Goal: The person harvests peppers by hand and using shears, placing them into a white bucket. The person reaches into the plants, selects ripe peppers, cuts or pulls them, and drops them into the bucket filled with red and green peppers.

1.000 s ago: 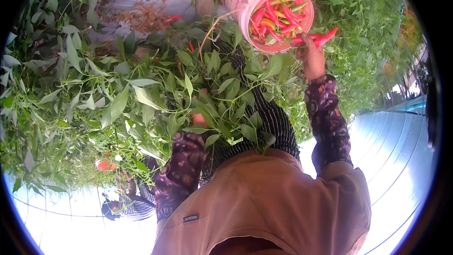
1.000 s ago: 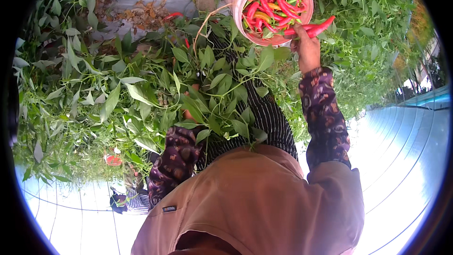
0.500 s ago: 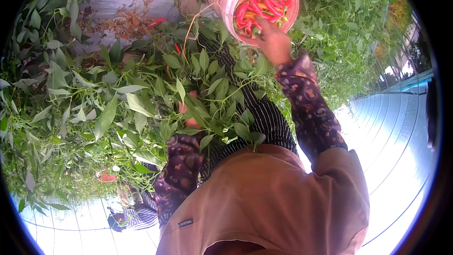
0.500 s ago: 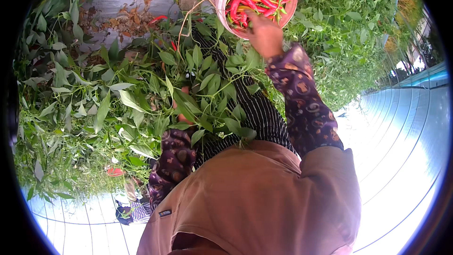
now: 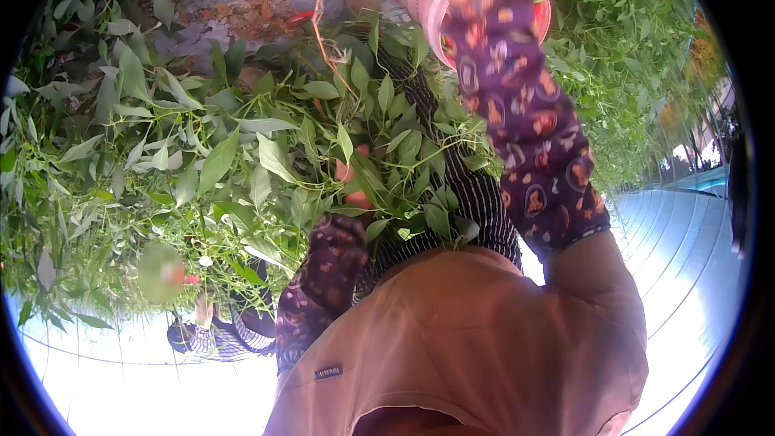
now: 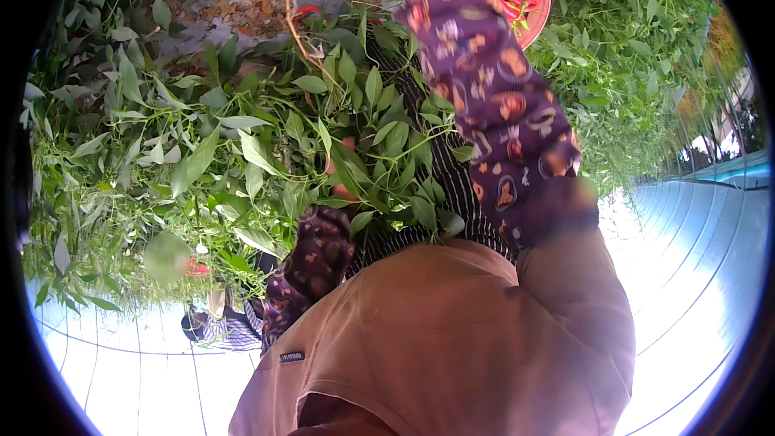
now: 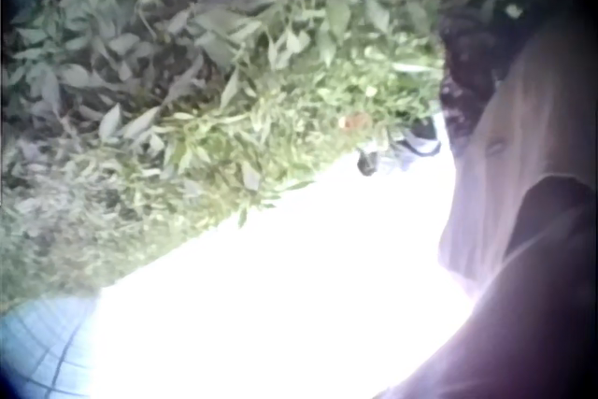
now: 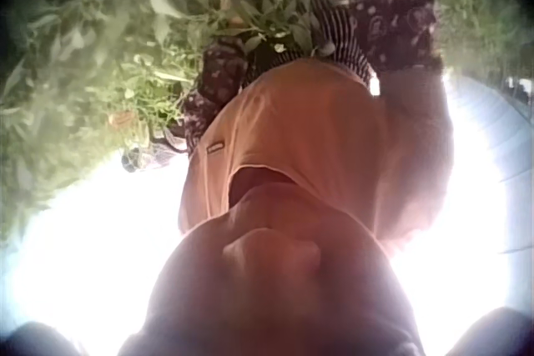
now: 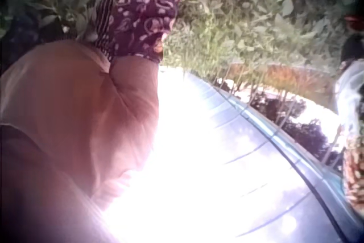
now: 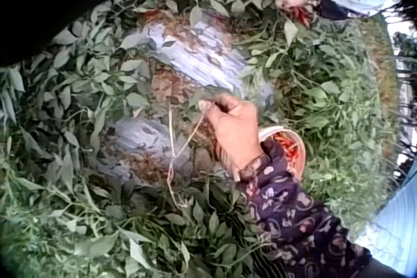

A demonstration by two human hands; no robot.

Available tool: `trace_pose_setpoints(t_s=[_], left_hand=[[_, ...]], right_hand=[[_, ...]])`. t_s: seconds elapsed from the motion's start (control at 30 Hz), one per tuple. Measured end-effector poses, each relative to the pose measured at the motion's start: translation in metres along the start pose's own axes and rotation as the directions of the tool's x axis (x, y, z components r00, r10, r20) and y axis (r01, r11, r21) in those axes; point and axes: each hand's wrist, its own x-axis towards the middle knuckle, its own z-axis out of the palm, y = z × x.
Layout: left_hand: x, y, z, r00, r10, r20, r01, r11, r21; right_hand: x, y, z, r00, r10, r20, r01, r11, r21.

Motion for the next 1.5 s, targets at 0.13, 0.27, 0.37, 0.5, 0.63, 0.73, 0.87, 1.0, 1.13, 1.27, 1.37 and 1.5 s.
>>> trace_pose_setpoints(t_s=[0.13,0.27,0.37,0.5,0.63,0.73,0.87,1.0,1.13,1.27,1.37,1.5], left_hand=[[0.006,-0.022,0.004,0.844,-0.497,0.204,0.33,0.18,-0.927],[0.009,-0.019,0.003,0.913,-0.059,0.403,0.402,-0.018,-0.915],[0.008,-0.003,0.009,0.935,-0.119,0.334,0.352,0.191,-0.916],[0.005,0.018,0.016,0.943,-0.191,0.273,0.327,0.378,-0.866],[-0.005,0.031,0.009,0.955,-0.23,0.186,0.296,0.727,-0.619],[-0.015,0.044,0.008,0.977,-0.176,0.122,0.19,0.975,-0.116],[-0.031,0.083,0.019,0.984,-0.071,0.162,-0.061,0.723,0.688],[-0.058,0.158,0.008,0.936,-0.138,0.324,-0.251,0.383,0.889],[-0.07,0.248,-0.048,0.833,-0.041,0.552,-0.376,0.69,0.618],[-0.005,0.286,-0.092,0.997,0.078,-0.021,-0.077,0.997,0.006],[0.08,0.26,-0.112,0.938,0.172,-0.302,-0.121,0.976,0.18],[0.117,0.215,-0.125,0.966,0.173,-0.194,0.112,0.396,0.912]], right_hand=[[0.068,-0.017,0.034,0.976,-0.177,0.126,0.217,0.768,-0.602],[0.039,-0.016,0.088,0.85,-0.462,0.252,0.503,0.571,-0.649],[-0.038,0.011,0.18,0.875,-0.054,0.481,0.293,0.85,-0.438],[-0.162,0.058,0.202,0.093,0.347,0.933,0.329,0.874,-0.358],[-0.255,0.084,0.154,0.291,0.04,0.956,0.723,0.645,-0.247],[-0.282,0.095,0.126,0.287,-0.002,0.958,0.811,0.533,-0.242],[-0.295,0.099,0.118,0.325,0.003,0.946,0.769,0.581,-0.266],[-0.306,0.103,0.11,0.376,-0.073,0.924,0.756,0.601,-0.261],[-0.311,0.107,0.094,0.345,-0.075,0.936,0.749,0.623,-0.226],[-0.311,0.109,0.083,0.33,-0.153,0.932,0.72,0.678,-0.143],[-0.311,0.109,0.079,0.364,-0.164,0.917,0.681,0.719,-0.142],[-0.312,0.11,0.078,0.418,-0.155,0.895,0.638,0.752,-0.168]])
